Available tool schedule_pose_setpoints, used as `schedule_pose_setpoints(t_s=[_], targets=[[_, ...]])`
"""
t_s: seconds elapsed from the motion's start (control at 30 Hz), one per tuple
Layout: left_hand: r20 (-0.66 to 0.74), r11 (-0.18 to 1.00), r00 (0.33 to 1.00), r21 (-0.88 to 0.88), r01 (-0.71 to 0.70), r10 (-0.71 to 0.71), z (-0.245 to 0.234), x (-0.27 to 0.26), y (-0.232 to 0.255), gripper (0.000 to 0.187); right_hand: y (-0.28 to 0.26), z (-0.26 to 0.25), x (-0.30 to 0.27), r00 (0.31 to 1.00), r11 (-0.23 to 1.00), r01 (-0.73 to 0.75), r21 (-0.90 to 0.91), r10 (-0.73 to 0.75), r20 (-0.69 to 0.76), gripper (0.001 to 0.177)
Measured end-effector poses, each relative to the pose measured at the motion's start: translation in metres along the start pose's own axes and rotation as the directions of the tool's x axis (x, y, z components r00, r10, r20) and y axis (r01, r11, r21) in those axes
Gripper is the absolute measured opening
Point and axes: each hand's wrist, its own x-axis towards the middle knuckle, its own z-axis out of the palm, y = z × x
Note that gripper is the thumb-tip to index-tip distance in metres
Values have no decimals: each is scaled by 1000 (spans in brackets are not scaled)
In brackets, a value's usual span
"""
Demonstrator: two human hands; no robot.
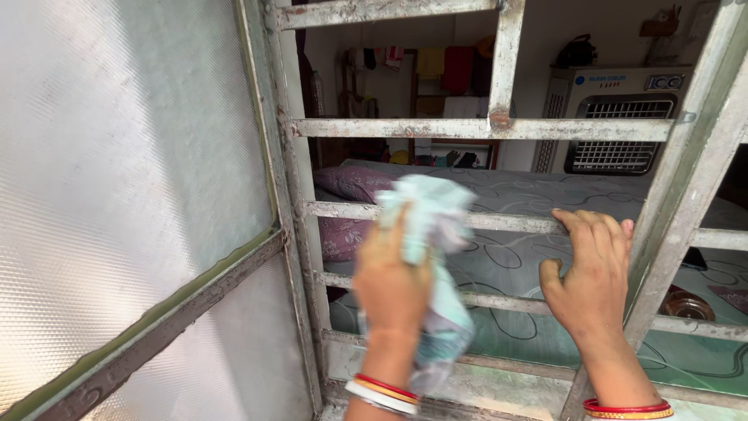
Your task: The person wipes the metal frame and glass panes of a window using a light blue cloth. They systematically clean the horizontal and vertical bars of the frame, as well as the textured glass sections, moving the cloth back and forth to remove dirt.
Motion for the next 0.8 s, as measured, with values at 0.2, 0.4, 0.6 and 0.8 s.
schedule_pose_setpoints(t_s=[0.2, 0.4, 0.6, 0.8], targets=[[-172, 987, 972, 37, -157, 161, -11, 3, -4, 65, -6, 6, 3, 999, 1000, -14, 8, 14, -36, 58], [175, 977, 975, -187, -106, 139, -4, -1, 26, 64, -4, 8, -2, 999, 1000, -17, 12, 17, -30, 59], [-40, 965, 966, 56, 258, -256, -24, 12, -36, 63, 2, 13, -6, 999, 1000, -13, 2, 13, -36, 58], [-29, 994, 998, -91, -59, 57, -15, 5, -1, 64, 2, 21, -5, 998, 1000, -14, -20, 12, -59, 55]])
